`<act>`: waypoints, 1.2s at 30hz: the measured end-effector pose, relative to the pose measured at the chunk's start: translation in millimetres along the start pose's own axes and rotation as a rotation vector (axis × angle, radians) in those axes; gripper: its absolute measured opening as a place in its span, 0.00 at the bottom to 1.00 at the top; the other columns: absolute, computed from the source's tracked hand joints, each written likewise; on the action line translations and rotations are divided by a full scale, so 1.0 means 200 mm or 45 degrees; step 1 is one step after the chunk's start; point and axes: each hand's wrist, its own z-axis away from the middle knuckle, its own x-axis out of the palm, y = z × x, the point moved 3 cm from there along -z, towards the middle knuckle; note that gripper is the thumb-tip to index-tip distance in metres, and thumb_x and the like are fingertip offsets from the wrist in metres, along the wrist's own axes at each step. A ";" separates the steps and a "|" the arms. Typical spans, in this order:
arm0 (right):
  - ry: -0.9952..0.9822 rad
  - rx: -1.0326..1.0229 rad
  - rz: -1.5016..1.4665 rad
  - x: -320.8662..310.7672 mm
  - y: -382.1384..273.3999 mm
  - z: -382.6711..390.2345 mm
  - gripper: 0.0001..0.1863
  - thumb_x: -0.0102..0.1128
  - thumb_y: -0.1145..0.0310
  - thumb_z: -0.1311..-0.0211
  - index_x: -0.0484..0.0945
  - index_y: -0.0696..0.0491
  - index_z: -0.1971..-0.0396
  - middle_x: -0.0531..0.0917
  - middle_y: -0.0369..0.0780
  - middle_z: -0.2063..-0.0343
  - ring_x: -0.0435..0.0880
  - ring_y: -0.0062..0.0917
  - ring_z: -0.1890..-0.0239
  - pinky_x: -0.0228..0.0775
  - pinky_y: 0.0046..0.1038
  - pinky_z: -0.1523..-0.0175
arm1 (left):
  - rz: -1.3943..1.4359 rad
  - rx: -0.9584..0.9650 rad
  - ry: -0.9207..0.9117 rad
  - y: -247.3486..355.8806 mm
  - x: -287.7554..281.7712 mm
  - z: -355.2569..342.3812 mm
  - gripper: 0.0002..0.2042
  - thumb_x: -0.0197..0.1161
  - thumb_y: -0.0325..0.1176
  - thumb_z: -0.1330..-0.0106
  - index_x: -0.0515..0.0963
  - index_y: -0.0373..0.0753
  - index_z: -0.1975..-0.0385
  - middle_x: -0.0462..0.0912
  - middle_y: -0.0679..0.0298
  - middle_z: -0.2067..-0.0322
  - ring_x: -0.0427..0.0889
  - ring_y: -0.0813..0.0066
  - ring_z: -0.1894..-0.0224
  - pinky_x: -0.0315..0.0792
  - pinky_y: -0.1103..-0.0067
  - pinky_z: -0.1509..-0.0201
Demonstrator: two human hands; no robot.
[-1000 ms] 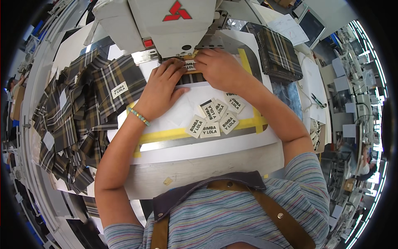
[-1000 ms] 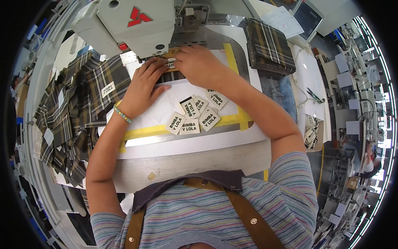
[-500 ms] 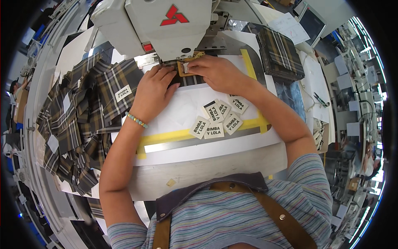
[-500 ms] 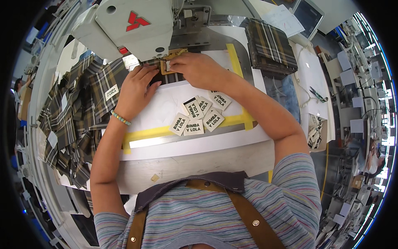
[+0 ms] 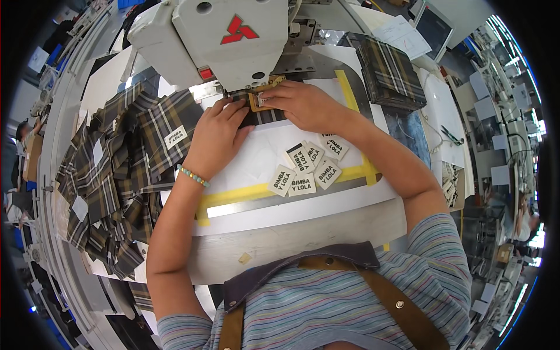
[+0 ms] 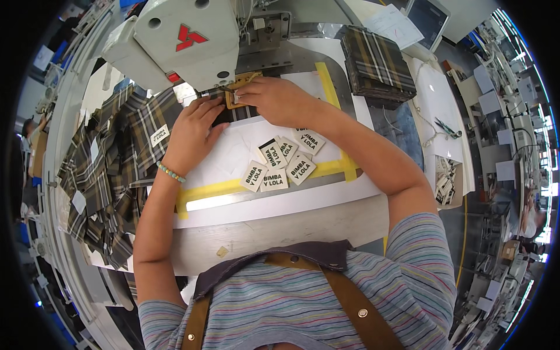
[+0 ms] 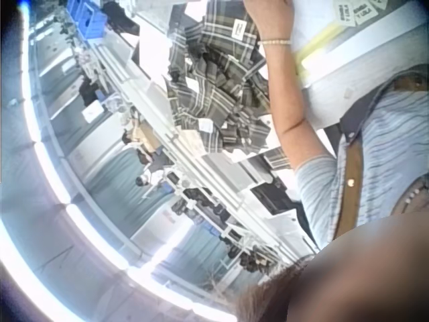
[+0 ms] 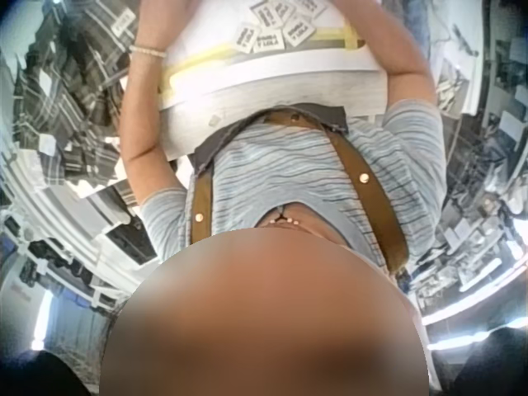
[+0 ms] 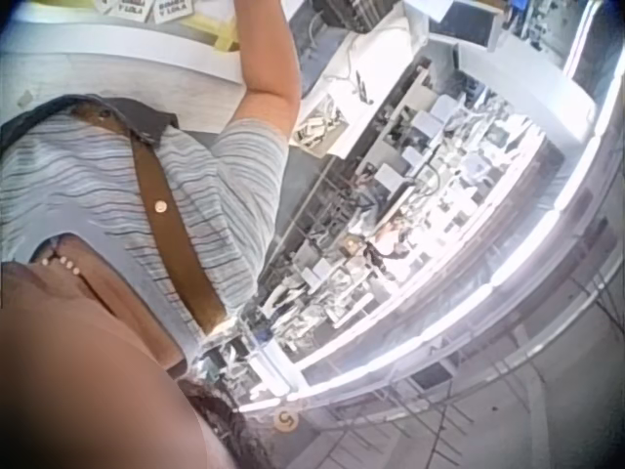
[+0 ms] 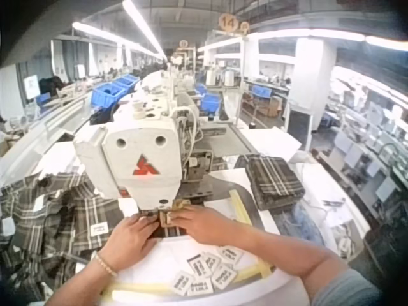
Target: Sewing brand labels onto plaid fabric pieces using an industrial sewing machine.
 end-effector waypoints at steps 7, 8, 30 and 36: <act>0.003 0.008 0.052 -0.01 -0.02 0.01 0.21 0.59 0.77 0.36 0.87 0.54 0.44 0.85 0.37 0.40 0.81 0.33 0.36 0.76 0.33 0.31 | 0.006 0.041 -0.112 0.01 -0.03 0.00 0.20 0.71 0.35 0.31 0.83 0.30 0.44 0.84 0.53 0.38 0.79 0.51 0.34 0.74 0.62 0.29; -0.021 0.033 0.044 -0.01 -0.02 0.01 0.21 0.59 0.78 0.36 0.86 0.52 0.44 0.85 0.37 0.39 0.80 0.34 0.35 0.76 0.35 0.30 | 0.014 0.051 -0.127 0.02 -0.04 0.00 0.19 0.70 0.34 0.30 0.82 0.30 0.43 0.84 0.53 0.38 0.79 0.51 0.34 0.74 0.63 0.29; 0.053 0.109 -0.052 -0.02 0.05 -0.08 0.20 0.57 0.79 0.36 0.88 0.53 0.46 0.86 0.41 0.41 0.81 0.38 0.35 0.75 0.36 0.29 | -0.136 0.042 -0.250 -0.07 -0.05 -0.04 0.19 0.62 0.29 0.26 0.78 0.32 0.37 0.79 0.55 0.32 0.79 0.51 0.36 0.73 0.61 0.30; 0.182 0.196 -0.014 -0.11 0.11 -0.05 0.19 0.56 0.78 0.36 0.90 0.50 0.50 0.86 0.41 0.48 0.83 0.40 0.39 0.78 0.40 0.35 | -0.091 0.077 -0.179 -0.08 -0.14 0.04 0.18 0.65 0.29 0.29 0.81 0.34 0.40 0.81 0.57 0.34 0.77 0.54 0.33 0.73 0.63 0.31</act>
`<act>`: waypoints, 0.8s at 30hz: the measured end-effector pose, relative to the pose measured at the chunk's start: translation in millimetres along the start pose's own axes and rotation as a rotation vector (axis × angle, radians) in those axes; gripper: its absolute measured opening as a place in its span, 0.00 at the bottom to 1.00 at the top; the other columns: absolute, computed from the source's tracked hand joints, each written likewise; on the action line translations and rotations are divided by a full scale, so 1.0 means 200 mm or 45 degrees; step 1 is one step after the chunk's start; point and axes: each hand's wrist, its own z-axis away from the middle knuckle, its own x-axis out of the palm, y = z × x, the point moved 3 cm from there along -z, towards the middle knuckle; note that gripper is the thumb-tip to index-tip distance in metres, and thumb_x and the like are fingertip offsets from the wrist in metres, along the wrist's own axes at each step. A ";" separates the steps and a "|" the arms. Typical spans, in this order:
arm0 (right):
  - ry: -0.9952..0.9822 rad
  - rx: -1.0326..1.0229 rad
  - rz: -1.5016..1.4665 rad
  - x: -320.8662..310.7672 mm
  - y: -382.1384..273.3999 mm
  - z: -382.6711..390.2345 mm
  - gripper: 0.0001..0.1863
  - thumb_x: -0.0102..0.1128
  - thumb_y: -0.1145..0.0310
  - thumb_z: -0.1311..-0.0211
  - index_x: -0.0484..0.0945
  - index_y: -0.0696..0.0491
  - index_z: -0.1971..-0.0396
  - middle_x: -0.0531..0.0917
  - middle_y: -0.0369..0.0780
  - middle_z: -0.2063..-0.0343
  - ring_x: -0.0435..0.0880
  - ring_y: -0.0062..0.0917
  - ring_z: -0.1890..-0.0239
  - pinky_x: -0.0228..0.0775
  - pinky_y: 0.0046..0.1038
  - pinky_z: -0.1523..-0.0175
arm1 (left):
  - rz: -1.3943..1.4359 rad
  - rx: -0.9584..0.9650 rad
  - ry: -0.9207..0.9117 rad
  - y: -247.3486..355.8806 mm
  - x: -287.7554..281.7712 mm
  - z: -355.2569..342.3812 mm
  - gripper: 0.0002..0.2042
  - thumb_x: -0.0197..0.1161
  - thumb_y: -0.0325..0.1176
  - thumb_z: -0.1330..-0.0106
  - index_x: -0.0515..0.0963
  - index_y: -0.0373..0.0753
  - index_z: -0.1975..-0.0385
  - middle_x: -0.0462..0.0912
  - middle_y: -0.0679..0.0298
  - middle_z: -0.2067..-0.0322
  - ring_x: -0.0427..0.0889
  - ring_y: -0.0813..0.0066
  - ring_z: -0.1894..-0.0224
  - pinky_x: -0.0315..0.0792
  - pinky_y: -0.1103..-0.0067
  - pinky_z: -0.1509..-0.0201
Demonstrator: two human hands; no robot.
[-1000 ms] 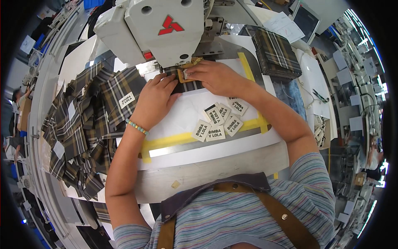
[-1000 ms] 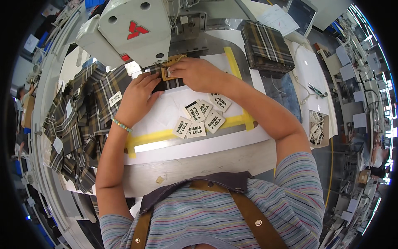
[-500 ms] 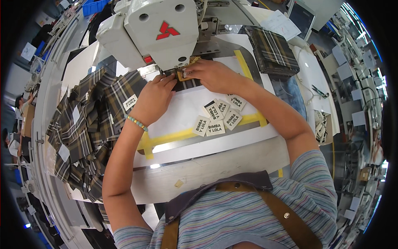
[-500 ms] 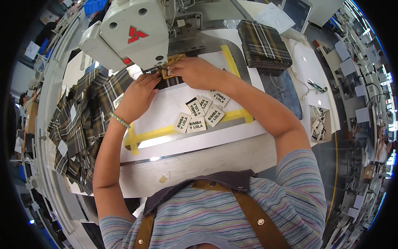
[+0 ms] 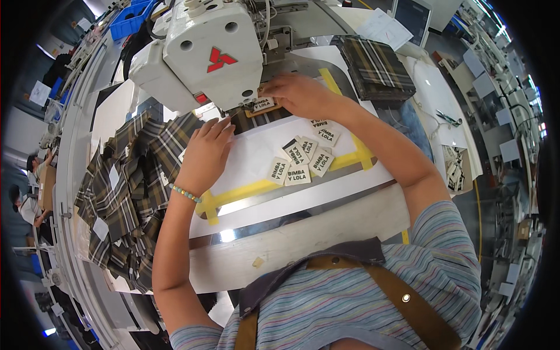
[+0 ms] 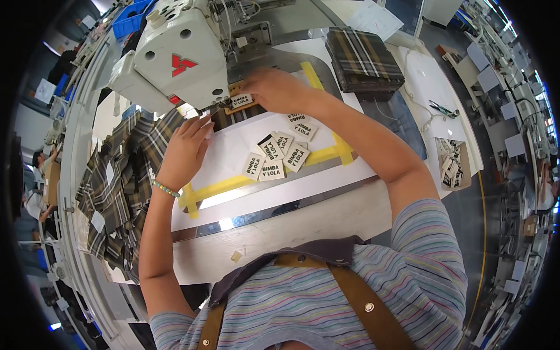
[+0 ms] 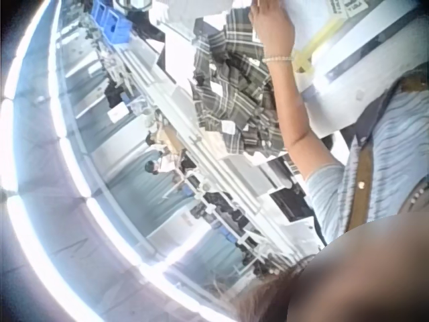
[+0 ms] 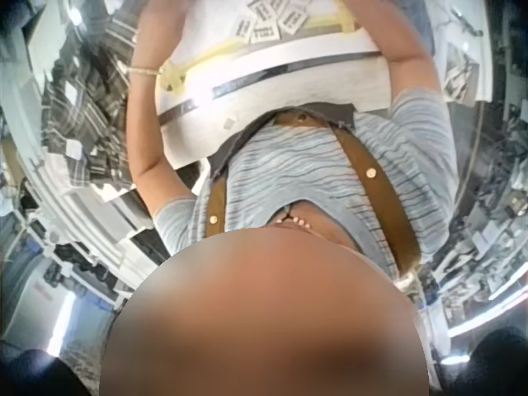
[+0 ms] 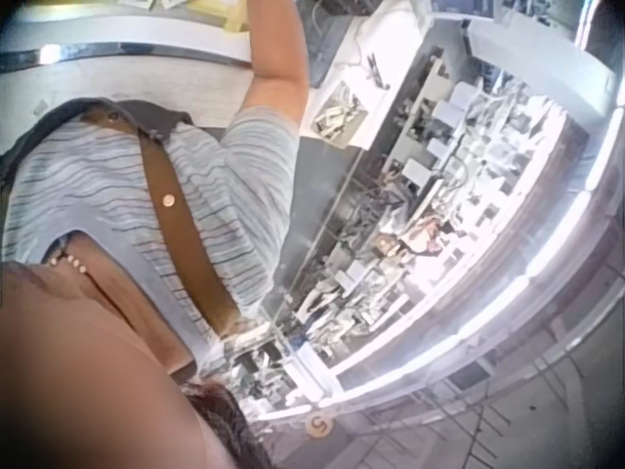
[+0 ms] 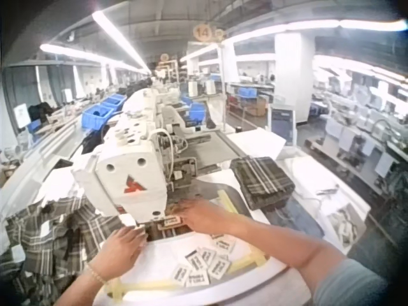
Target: Sewing brand labels onto plaid fabric pieces using an industrial sewing machine.
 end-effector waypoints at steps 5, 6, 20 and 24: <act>-0.239 0.168 -0.087 -0.02 0.03 0.05 0.18 0.55 0.79 0.35 0.90 0.52 0.52 0.85 0.40 0.47 0.84 0.40 0.42 0.78 0.40 0.38 | 0.137 0.008 0.027 0.04 -0.05 0.01 0.16 0.67 0.25 0.31 0.83 0.33 0.45 0.84 0.56 0.38 0.79 0.52 0.35 0.75 0.63 0.30; -0.183 0.066 -0.112 -0.02 0.02 0.05 0.18 0.54 0.79 0.35 0.90 0.52 0.52 0.85 0.40 0.46 0.84 0.40 0.42 0.78 0.40 0.38 | 0.183 -0.001 0.065 0.05 -0.06 0.00 0.15 0.67 0.25 0.31 0.83 0.32 0.46 0.85 0.56 0.39 0.80 0.52 0.35 0.76 0.63 0.31; -0.120 -0.026 -0.080 0.08 -0.14 0.13 0.21 0.55 0.79 0.33 0.85 0.54 0.42 0.81 0.41 0.42 0.80 0.38 0.38 0.77 0.37 0.34 | 0.202 0.131 0.044 0.15 0.06 -0.09 0.21 0.68 0.24 0.33 0.80 0.34 0.39 0.82 0.56 0.36 0.75 0.52 0.31 0.72 0.63 0.26; -0.235 0.065 -0.195 0.03 -0.16 0.12 0.21 0.56 0.75 0.29 0.83 0.53 0.38 0.78 0.41 0.35 0.78 0.39 0.34 0.74 0.38 0.30 | 0.186 0.026 0.002 0.11 0.11 -0.11 0.22 0.68 0.26 0.32 0.79 0.36 0.37 0.80 0.57 0.35 0.73 0.50 0.29 0.68 0.61 0.23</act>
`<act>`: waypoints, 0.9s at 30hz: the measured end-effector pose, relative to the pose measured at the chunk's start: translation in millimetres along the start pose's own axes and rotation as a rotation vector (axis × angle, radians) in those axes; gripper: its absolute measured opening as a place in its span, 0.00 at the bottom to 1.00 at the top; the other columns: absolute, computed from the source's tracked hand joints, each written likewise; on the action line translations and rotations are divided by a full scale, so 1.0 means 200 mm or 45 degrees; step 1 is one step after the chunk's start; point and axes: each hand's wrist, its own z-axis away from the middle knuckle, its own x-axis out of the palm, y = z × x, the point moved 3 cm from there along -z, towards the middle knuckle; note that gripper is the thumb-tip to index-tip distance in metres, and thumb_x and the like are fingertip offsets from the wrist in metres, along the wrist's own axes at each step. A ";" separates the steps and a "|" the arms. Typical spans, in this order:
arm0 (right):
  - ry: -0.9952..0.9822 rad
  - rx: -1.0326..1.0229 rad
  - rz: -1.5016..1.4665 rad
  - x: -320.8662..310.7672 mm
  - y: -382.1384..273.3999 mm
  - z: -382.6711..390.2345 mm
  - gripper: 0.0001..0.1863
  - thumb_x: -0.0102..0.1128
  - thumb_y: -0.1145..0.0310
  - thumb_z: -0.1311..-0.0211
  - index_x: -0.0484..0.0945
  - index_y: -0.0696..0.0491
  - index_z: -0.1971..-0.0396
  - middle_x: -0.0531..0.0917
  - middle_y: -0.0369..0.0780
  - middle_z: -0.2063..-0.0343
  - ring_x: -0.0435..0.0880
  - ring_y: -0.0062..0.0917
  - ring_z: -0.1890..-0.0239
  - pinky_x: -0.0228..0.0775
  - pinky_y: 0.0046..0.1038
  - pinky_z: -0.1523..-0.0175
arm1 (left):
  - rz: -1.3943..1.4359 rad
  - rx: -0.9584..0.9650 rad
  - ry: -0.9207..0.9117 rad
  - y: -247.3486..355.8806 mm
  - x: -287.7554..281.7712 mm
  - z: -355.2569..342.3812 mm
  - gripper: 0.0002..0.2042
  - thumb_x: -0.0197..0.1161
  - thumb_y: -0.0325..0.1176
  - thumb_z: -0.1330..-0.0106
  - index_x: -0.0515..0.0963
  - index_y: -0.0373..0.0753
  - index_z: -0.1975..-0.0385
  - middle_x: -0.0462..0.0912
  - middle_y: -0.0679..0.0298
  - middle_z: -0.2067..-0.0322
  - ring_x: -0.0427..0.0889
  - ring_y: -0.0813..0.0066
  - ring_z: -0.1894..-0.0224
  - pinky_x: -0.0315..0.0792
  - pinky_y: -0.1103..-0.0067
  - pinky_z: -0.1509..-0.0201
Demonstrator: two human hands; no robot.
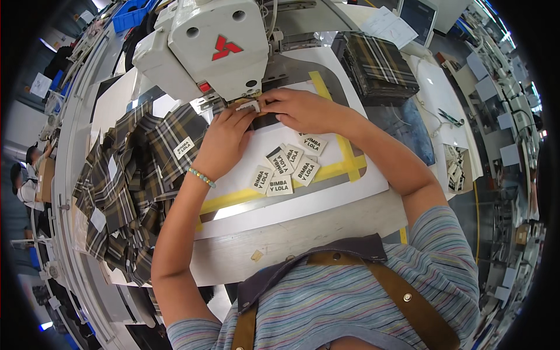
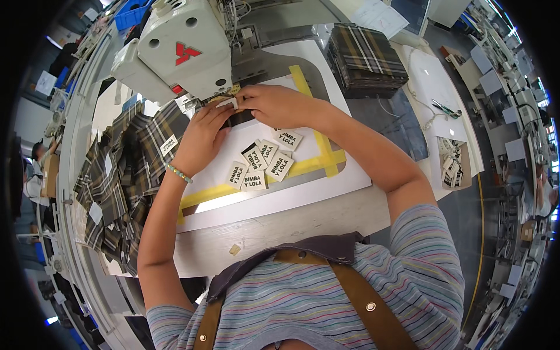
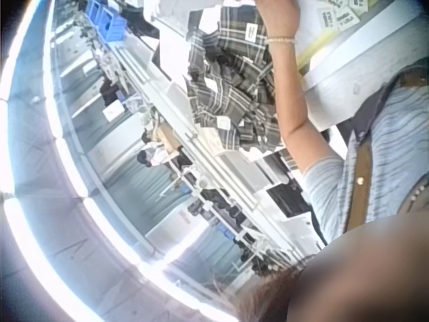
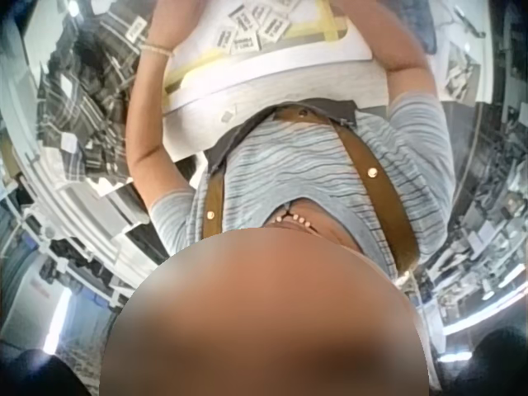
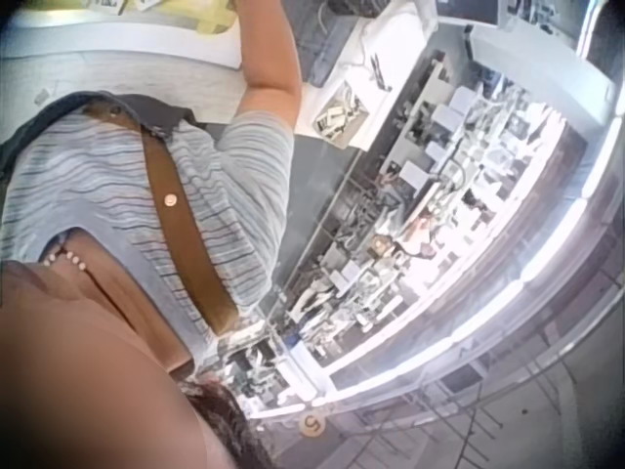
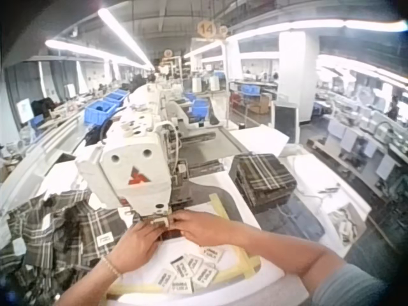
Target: Sewing brand labels onto plaid fabric pieces using an industrial sewing machine.
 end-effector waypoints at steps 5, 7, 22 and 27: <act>0.022 0.144 -0.028 -0.13 0.07 0.15 0.22 0.56 0.73 0.27 0.82 0.53 0.36 0.75 0.43 0.28 0.76 0.41 0.29 0.71 0.39 0.26 | 0.006 -0.007 0.009 -0.05 0.01 0.01 0.21 0.68 0.30 0.29 0.80 0.37 0.37 0.80 0.59 0.34 0.74 0.51 0.31 0.67 0.62 0.24; 0.108 0.221 -0.013 -0.17 0.12 0.19 0.21 0.57 0.73 0.27 0.83 0.53 0.37 0.75 0.43 0.28 0.77 0.41 0.30 0.70 0.38 0.26 | -0.008 0.016 0.018 -0.07 0.01 0.00 0.21 0.68 0.32 0.28 0.80 0.38 0.37 0.80 0.60 0.33 0.74 0.51 0.32 0.67 0.62 0.24; 0.334 0.097 0.139 -0.19 0.19 0.21 0.16 0.60 0.74 0.31 0.88 0.54 0.47 0.80 0.43 0.34 0.77 0.42 0.31 0.72 0.40 0.28 | -0.008 0.077 -0.096 -0.11 -0.03 -0.03 0.21 0.68 0.34 0.27 0.82 0.41 0.36 0.81 0.63 0.32 0.78 0.56 0.40 0.69 0.67 0.30; 0.345 0.135 0.171 -0.19 0.20 0.20 0.13 0.62 0.73 0.30 0.89 0.54 0.50 0.82 0.42 0.37 0.78 0.40 0.33 0.73 0.39 0.30 | -0.036 0.074 -0.082 -0.12 -0.01 -0.03 0.22 0.67 0.34 0.27 0.81 0.41 0.35 0.80 0.64 0.32 0.78 0.57 0.39 0.69 0.67 0.29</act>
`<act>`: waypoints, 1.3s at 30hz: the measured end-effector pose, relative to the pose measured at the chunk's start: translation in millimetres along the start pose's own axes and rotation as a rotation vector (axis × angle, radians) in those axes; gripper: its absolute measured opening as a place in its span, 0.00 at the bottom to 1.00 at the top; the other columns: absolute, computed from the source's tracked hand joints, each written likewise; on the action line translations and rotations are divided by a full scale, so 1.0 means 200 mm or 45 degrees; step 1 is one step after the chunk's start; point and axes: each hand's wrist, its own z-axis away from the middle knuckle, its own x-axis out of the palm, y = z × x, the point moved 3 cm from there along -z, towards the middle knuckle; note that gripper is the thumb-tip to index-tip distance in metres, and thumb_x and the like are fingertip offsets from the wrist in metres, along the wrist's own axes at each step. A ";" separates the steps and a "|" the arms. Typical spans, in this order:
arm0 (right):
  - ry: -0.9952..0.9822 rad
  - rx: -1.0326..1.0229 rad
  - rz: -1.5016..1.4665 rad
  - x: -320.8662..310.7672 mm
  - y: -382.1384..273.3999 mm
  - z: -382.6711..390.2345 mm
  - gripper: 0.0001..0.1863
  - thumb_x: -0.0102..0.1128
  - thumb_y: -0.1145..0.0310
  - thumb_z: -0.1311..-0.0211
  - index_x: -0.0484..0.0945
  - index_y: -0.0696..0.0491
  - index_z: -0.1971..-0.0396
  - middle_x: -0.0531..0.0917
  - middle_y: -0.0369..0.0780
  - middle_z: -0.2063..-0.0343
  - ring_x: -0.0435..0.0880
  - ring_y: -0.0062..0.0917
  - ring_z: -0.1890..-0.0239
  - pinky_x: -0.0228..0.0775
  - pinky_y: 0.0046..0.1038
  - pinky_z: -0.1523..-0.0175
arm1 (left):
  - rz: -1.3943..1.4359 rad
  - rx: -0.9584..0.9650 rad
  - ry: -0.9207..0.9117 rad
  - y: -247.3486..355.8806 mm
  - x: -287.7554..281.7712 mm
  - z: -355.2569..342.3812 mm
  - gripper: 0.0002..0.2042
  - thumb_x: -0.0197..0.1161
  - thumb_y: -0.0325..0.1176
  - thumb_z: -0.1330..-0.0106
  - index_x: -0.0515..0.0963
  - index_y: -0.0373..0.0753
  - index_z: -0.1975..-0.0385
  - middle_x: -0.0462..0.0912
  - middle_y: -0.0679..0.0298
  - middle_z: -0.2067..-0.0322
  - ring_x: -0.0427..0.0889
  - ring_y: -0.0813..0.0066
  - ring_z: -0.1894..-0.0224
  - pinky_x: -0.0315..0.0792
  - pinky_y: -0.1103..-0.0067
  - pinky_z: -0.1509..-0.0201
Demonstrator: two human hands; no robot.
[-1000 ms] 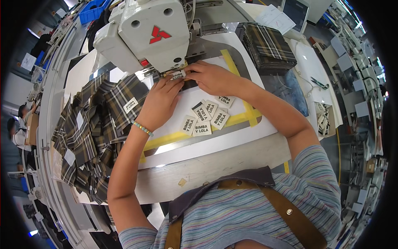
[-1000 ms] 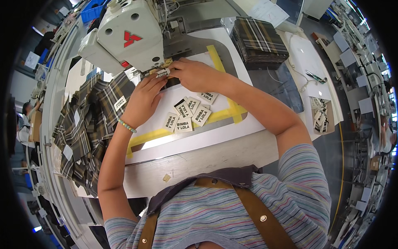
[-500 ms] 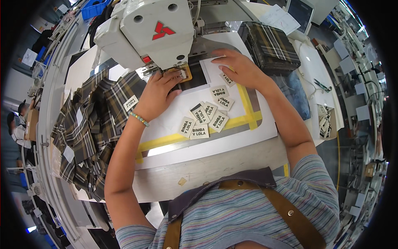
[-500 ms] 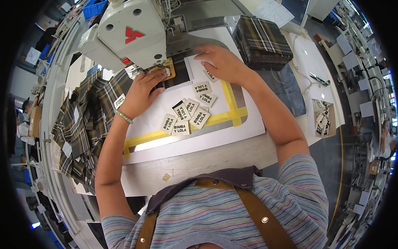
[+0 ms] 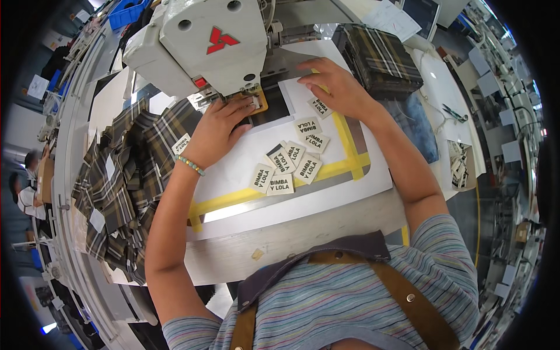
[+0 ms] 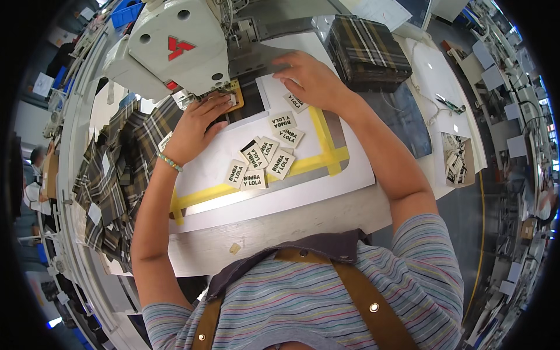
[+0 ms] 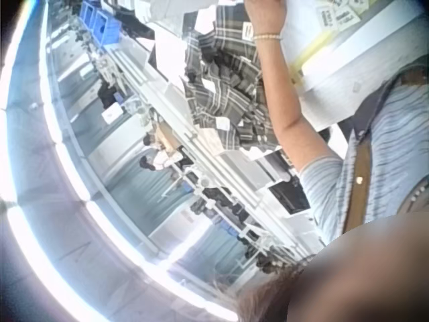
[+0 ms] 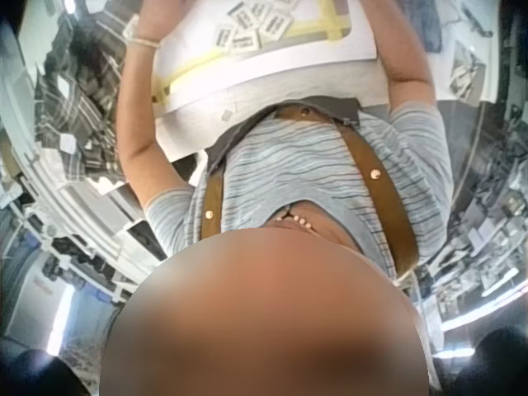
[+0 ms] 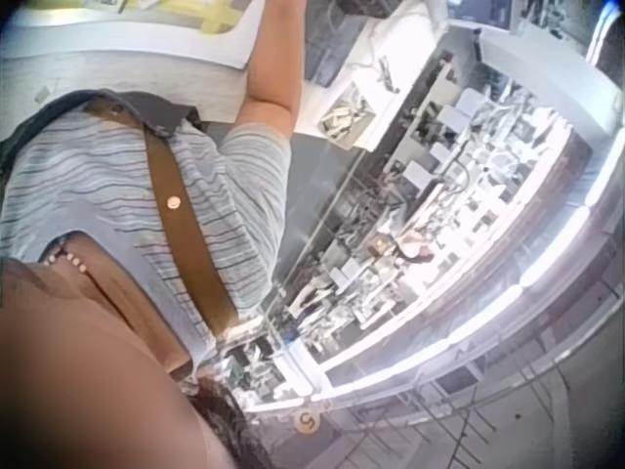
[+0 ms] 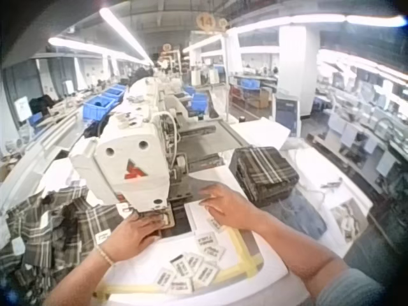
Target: Sewing brand labels onto plaid fabric pieces using an industrial sewing machine.
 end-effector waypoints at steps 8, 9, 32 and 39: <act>0.090 -0.031 0.000 0.02 0.02 0.01 0.10 0.64 0.72 0.30 0.91 0.54 0.54 0.83 0.40 0.39 0.78 0.38 0.34 0.74 0.38 0.31 | -0.013 0.030 -0.010 -0.02 0.01 -0.02 0.21 0.64 0.35 0.25 0.80 0.42 0.33 0.80 0.63 0.32 0.77 0.55 0.40 0.69 0.67 0.30; 0.081 -0.036 -0.010 0.02 0.03 0.01 0.10 0.64 0.72 0.30 0.91 0.54 0.54 0.83 0.40 0.39 0.78 0.38 0.34 0.74 0.38 0.31 | 0.001 -0.051 -0.033 -0.04 0.01 -0.03 0.21 0.64 0.35 0.24 0.80 0.43 0.33 0.81 0.63 0.33 0.77 0.55 0.40 0.69 0.67 0.29; -0.501 -0.069 0.241 0.18 -0.10 -0.11 0.29 0.55 0.48 0.19 0.76 0.47 0.27 0.71 0.41 0.23 0.59 0.37 0.17 0.49 0.51 0.16 | 0.170 -0.425 0.270 -0.21 -0.11 0.13 0.15 0.77 0.31 0.38 0.88 0.35 0.54 0.86 0.56 0.54 0.79 0.52 0.46 0.75 0.65 0.39; -0.411 -0.055 0.178 0.20 -0.13 -0.05 0.28 0.53 0.49 0.18 0.78 0.48 0.29 0.72 0.42 0.24 0.61 0.37 0.19 0.47 0.52 0.16 | 0.219 -0.482 0.179 -0.20 -0.08 0.11 0.18 0.79 0.32 0.39 0.87 0.38 0.49 0.84 0.59 0.51 0.79 0.55 0.45 0.74 0.66 0.37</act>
